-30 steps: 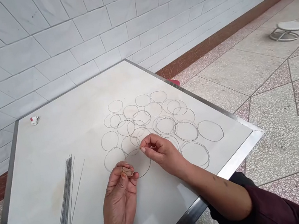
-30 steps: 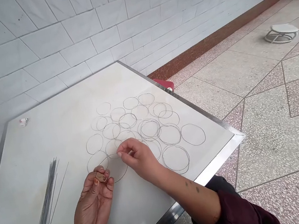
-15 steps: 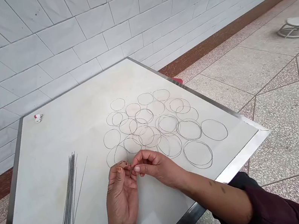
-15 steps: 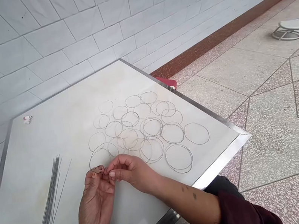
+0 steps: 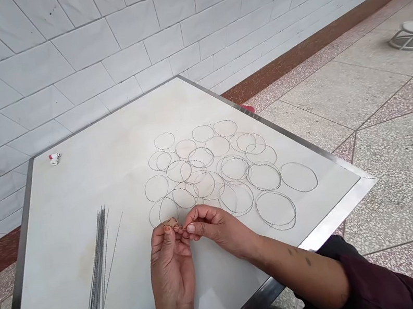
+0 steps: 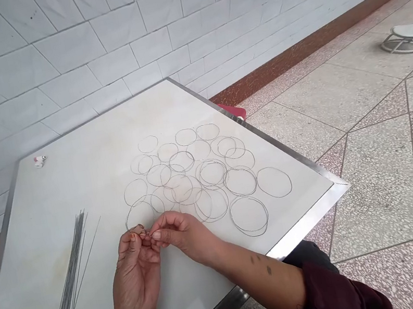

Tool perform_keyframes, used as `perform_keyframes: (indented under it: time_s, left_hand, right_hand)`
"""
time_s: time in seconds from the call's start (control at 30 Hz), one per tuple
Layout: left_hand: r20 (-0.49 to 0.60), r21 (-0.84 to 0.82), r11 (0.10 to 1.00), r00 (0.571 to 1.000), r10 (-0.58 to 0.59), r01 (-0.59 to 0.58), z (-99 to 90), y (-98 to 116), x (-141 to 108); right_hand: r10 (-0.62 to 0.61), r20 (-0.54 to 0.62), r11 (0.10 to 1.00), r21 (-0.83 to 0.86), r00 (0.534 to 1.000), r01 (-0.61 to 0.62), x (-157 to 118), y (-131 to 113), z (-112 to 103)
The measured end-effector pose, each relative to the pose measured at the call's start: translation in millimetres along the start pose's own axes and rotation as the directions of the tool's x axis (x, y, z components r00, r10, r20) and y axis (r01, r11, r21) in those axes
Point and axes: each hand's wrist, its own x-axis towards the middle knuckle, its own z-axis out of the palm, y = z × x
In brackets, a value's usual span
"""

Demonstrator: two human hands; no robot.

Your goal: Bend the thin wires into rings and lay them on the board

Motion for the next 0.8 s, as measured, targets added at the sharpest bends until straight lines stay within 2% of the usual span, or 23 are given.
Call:
perform_keyframes:
  time_s: [0.43, 0.63, 0.8]
  left_hand:
    - [-0.072, 0.135, 0.987, 0.993, 0.092, -0.082, -1.6, -2, 1]
    - [-0.028, 0.089, 0.995, 0.999, 0.042, -0.04, -2.5, 1, 3]
    - [-0.043, 0.048, 0.999, 0.999, -0.002, 0.004, -5.7, 1, 5]
  right_hand:
    - [-0.17, -0.094, 0.972, -0.18, 0.981, 0.151, -2, 11, 8]
    - [-0.076, -0.088, 0.995, -0.075, 0.993, 0.069, -1, 4, 6]
    - [-0.024, -0.068, 0.999, -0.04, 0.997, 0.021, 0, -2, 4]
